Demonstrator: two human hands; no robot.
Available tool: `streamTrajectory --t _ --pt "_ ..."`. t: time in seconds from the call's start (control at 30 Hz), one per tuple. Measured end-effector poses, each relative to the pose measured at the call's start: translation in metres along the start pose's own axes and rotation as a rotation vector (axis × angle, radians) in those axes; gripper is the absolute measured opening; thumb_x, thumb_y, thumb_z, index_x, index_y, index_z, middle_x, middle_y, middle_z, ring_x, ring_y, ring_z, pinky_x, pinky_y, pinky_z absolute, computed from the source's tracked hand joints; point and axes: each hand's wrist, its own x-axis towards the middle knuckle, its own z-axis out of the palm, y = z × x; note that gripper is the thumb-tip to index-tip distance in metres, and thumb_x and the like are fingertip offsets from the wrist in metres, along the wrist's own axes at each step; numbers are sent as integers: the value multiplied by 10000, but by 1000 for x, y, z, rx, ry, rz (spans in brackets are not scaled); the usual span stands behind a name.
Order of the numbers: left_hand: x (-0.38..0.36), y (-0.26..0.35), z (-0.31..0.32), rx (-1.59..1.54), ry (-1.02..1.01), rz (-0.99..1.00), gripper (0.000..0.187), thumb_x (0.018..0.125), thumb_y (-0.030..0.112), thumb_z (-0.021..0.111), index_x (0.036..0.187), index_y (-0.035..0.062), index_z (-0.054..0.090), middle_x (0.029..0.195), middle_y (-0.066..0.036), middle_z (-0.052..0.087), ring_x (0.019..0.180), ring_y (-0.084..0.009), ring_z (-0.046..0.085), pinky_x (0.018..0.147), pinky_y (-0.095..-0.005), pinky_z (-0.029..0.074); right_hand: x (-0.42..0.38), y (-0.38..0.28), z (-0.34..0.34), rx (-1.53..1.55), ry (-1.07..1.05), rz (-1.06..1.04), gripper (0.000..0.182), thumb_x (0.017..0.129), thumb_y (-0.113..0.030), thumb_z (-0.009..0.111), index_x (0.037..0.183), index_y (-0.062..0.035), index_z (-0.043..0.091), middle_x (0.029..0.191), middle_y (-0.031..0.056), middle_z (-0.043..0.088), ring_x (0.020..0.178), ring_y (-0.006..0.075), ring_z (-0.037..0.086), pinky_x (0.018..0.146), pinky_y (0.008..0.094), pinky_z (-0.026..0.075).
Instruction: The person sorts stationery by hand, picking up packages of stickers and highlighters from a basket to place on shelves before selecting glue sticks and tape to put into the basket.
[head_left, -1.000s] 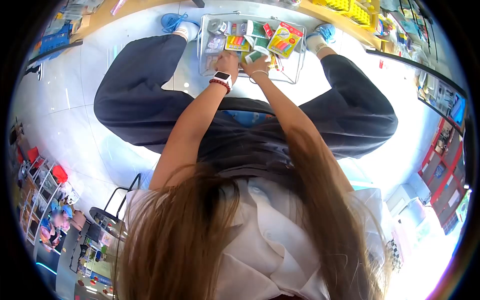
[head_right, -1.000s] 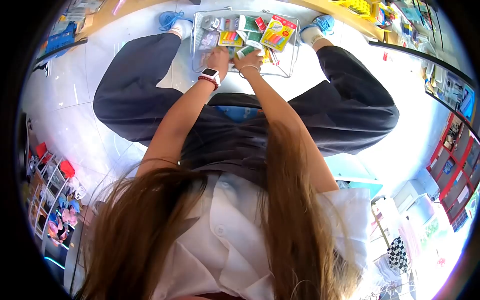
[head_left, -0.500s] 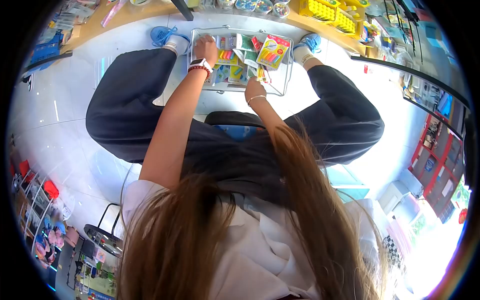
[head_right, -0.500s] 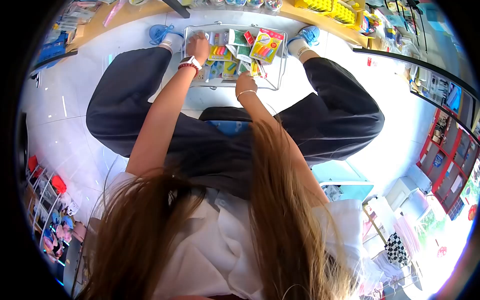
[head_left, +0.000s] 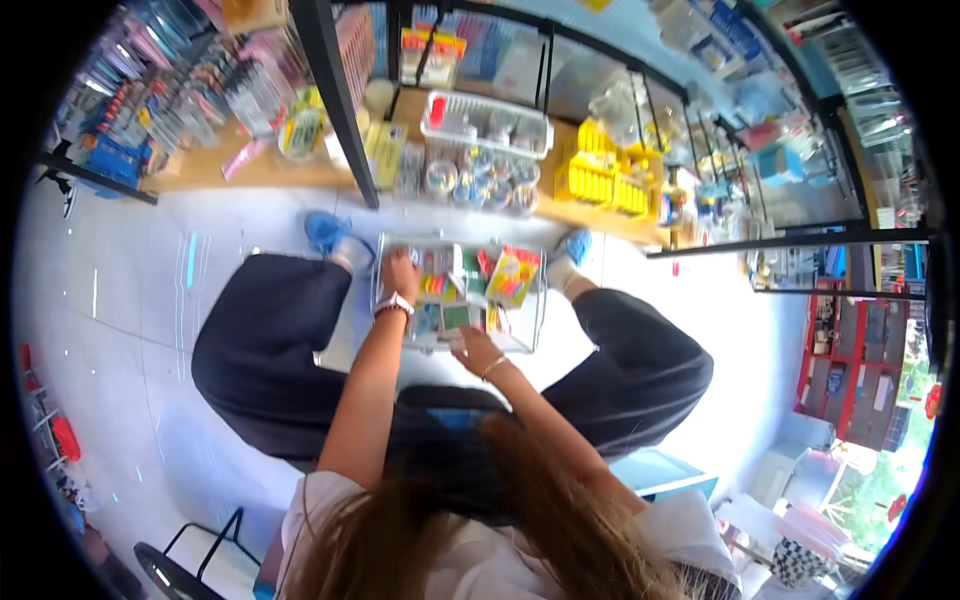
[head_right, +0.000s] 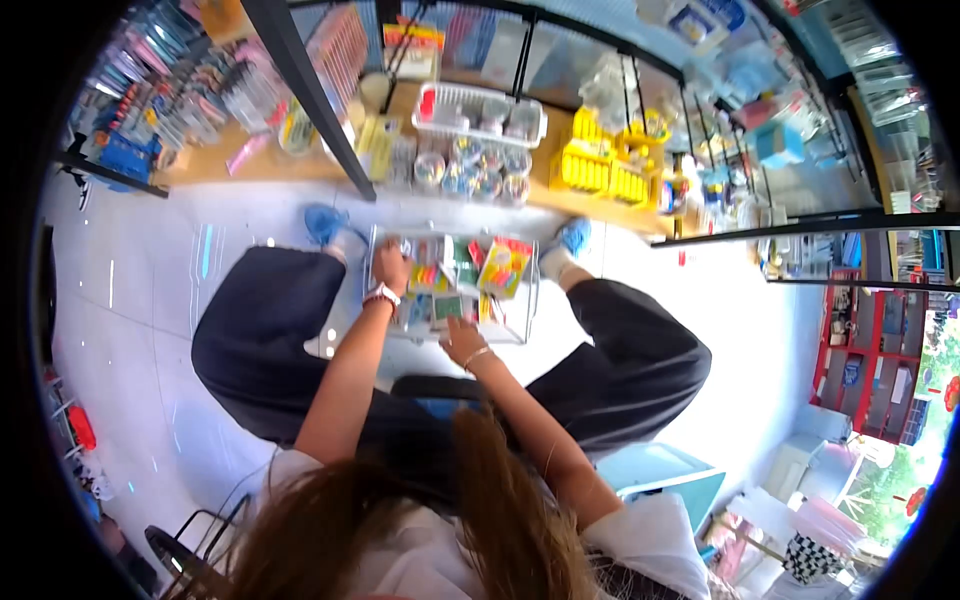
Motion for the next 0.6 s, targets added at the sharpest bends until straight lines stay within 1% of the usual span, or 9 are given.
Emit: streamTrajectory --t 0.03,0.07,0.13,0.17,0.2,0.3,0.47,0.53,0.6 --pt "4 -6 14 20 128 86 315 656 136 669 916 0 553 902 -152 588 841 -301 578 718 -381 498 -5 -31 -39 70 -35 127 565 792 -261 576 1216 65 397 1147 272 484 1070 398 465 924 427 377" --pt "13 -8 15 -14 90 125 366 655 199 673 941 -11 587 922 -183 597 868 -326 575 766 -422 472 -3 -39 -53 97 -2 127 553 793 -251 573 1214 62 398 1141 264 494 1059 398 474 914 414 392" --pt "9 -2 14 119 112 181 414 649 257 700 932 -23 584 940 -178 598 907 -310 560 830 -397 430 -4 -44 -66 64 42 91 550 791 -247 577 1211 62 401 1131 256 503 1061 387 479 909 409 397" --pt "13 1 17 235 111 178 382 688 274 693 921 -1 565 965 -119 558 966 -274 506 858 -350 395 1 -47 -75 61 71 104 532 789 -240 580 1203 49 414 1116 250 515 1046 382 492 899 417 402" --pt "12 2 22 232 98 171 382 688 274 693 921 -1 565 965 -119 558 966 -274 506 858 -350 395 -1 -50 -81 65 99 122 505 790 -231 580 1192 35 429 1081 247 535 1006 387 515 875 428 415" --pt "10 12 12 221 108 117 401 701 322 679 923 6 570 927 -101 554 934 -260 514 829 -351 364 -7 -47 -85 66 135 86 500 800 -212 568 1202 39 407 1079 259 517 995 399 512 861 424 433" --pt "18 11 7 351 72 168 343 680 291 676 879 24 593 903 -91 562 892 -238 516 802 -352 361 -10 -46 -82 108 104 92 477 794 -209 574 1173 42 430 1043 266 530 975 410 516 847 432 436" --pt "16 14 0 400 17 184 319 682 281 669 872 34 599 896 -89 566 883 -234 514 783 -347 357 -8 -50 -86 132 138 25 451 792 -190 569 1158 41 446 1017 263 541 953 406 527 835 432 439" --pt "13 15 -4 357 -47 206 296 695 275 660 878 50 600 930 -100 559 904 -240 516 790 -358 388 -1 -52 -92 155 150 37 430 787 -176 569 1143 38 458 1006 261 549 945 399 534 830 430 440"
